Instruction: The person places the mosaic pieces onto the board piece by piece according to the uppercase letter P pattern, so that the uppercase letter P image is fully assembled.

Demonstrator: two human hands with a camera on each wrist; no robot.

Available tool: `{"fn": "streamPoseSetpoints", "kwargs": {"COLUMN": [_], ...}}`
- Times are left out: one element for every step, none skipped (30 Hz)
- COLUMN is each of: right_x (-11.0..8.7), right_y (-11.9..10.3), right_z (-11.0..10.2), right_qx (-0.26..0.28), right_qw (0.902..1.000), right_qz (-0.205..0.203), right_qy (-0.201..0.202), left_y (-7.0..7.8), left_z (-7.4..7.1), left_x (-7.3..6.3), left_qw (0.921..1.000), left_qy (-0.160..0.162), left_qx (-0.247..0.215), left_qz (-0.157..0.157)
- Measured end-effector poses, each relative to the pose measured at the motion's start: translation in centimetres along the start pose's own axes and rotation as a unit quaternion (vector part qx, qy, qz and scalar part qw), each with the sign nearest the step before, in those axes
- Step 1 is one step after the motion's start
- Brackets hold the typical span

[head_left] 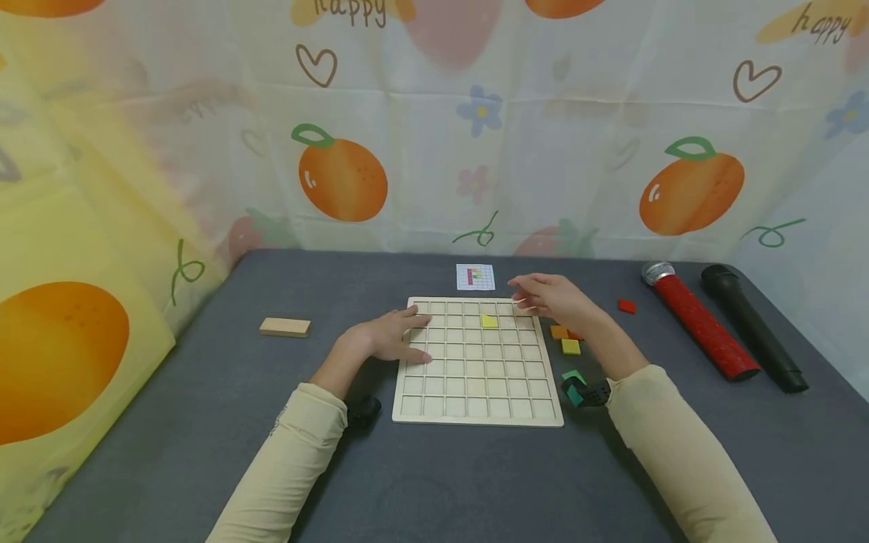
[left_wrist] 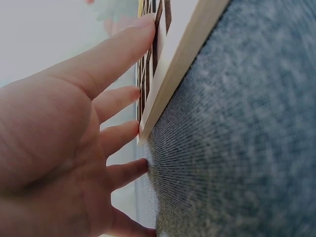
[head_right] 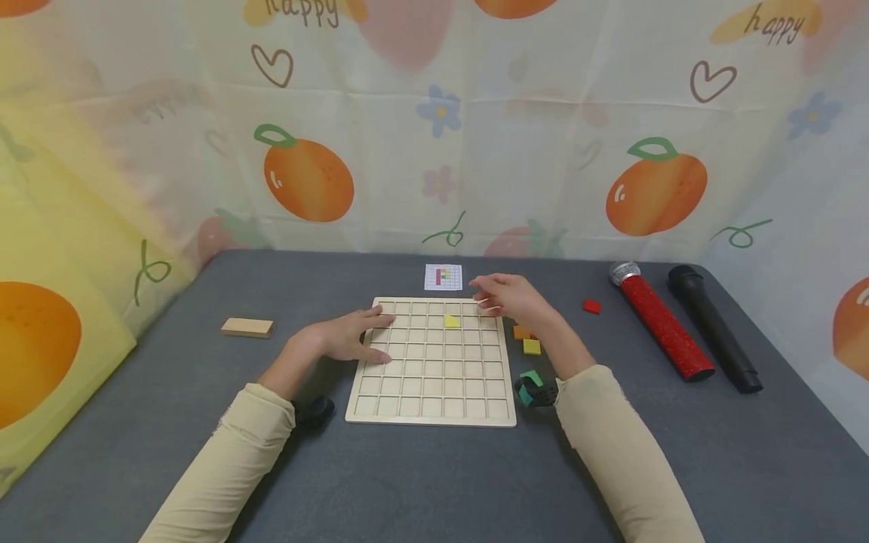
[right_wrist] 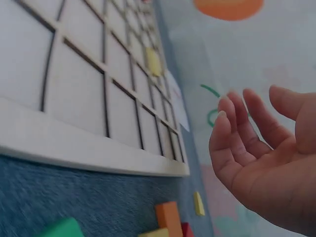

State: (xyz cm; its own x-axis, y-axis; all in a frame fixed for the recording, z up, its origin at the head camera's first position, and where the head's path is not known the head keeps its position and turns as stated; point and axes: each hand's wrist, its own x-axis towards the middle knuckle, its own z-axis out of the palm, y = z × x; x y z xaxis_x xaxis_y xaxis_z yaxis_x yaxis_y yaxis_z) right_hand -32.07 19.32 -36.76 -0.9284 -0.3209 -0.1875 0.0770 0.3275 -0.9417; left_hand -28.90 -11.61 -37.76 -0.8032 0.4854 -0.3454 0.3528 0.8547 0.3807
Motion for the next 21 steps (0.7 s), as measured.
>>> {"fn": "streamPoseSetpoints", "kwargs": {"right_x": [-0.3, -0.5, -0.8, -1.0, -1.2, -1.4, -1.6, -1.8, -2.0, -2.1, -2.2, -2.2, -2.3, -2.3, -2.3, -2.3, -2.3, -2.3, -2.3, -2.3, -2.3], "right_y": [0.0, -0.1, -0.1, 0.0, 0.0, 0.1, 0.2, 0.3, 0.5, 0.6, 0.8, 0.9, 1.1, 1.2, 1.4, 1.5, 1.7, 1.9, 2.0, 2.2, 2.5], "right_z": [-0.4, -0.8, -1.1, -1.4, -1.7, -2.0, -2.3, -2.6, -2.8, -2.9, -3.1, -3.1, -3.2, -3.2, -3.2, -3.3, -3.3, -3.4, -3.4, -3.5, -3.6], "right_qx": [0.014, 0.031, 0.049, 0.067, 0.085, 0.100, 0.115, 0.129, 0.139, 0.151, 0.156, 0.157, 0.154, 0.148, 0.141, 0.135, 0.123, 0.109, 0.095, 0.081, 0.068], "right_qw": [0.9999, 0.9994, 0.9986, 0.9974, 0.9959, 0.9944, 0.9926, 0.9908, 0.9892, 0.9873, 0.9863, 0.9860, 0.9862, 0.9870, 0.9878, 0.9885, 0.9898, 0.9912, 0.9926, 0.9939, 0.9947], "right_qz": [-0.005, -0.007, -0.012, -0.017, -0.021, -0.026, -0.031, -0.036, -0.041, -0.045, -0.048, -0.053, -0.058, -0.060, -0.063, -0.066, -0.071, -0.074, -0.075, -0.075, -0.076], "right_qy": [0.005, 0.011, 0.015, 0.020, 0.022, 0.024, 0.023, 0.023, 0.022, 0.023, 0.022, 0.021, 0.019, 0.019, 0.018, 0.017, 0.013, 0.011, 0.010, 0.010, 0.008], "left_y": [0.0, -0.1, -0.1, -0.1, -0.1, -0.1, -0.1, -0.1, -0.1, -0.1, -0.1, -0.1, -0.1, 0.0, 0.0, 0.0, 0.0, 0.0, 0.0, 0.0, 0.0], "left_z": [0.0, 0.0, 0.0, 0.0, 0.0, 0.1, 0.1, 0.1, 0.1, 0.1, 0.1, 0.1, 0.0, 0.0, -0.1, -0.1, -0.2, -0.2, -0.2, -0.2, -0.2], "left_x": [0.0, 0.0, 0.0, 0.0, 0.0, 0.0, 0.1, 0.1, 0.1, 0.0, 0.0, 0.0, -0.1, -0.1, -0.2, -0.2, -0.2, -0.3, -0.3, -0.2, -0.2], "left_qw": [1.0000, 1.0000, 1.0000, 1.0000, 1.0000, 1.0000, 1.0000, 1.0000, 1.0000, 1.0000, 1.0000, 1.0000, 1.0000, 1.0000, 1.0000, 1.0000, 1.0000, 1.0000, 1.0000, 1.0000, 1.0000], "left_qy": [0.000, 0.000, 0.000, 0.000, 0.000, 0.000, 0.001, 0.002, 0.002, 0.002, 0.002, 0.001, 0.001, -0.001, -0.002, -0.003, -0.005, -0.005, -0.007, -0.008, -0.008], "left_qx": [0.001, 0.002, 0.003, 0.003, 0.003, 0.004, 0.003, 0.004, 0.003, 0.003, 0.002, 0.001, 0.001, 0.001, 0.000, 0.000, 0.000, 0.000, 0.000, -0.001, 0.000], "left_qz": [-0.001, -0.002, -0.003, -0.003, -0.003, -0.003, -0.003, -0.002, -0.001, 0.000, 0.000, 0.001, 0.001, 0.001, 0.000, 0.000, -0.001, -0.001, -0.001, -0.001, -0.001]}}
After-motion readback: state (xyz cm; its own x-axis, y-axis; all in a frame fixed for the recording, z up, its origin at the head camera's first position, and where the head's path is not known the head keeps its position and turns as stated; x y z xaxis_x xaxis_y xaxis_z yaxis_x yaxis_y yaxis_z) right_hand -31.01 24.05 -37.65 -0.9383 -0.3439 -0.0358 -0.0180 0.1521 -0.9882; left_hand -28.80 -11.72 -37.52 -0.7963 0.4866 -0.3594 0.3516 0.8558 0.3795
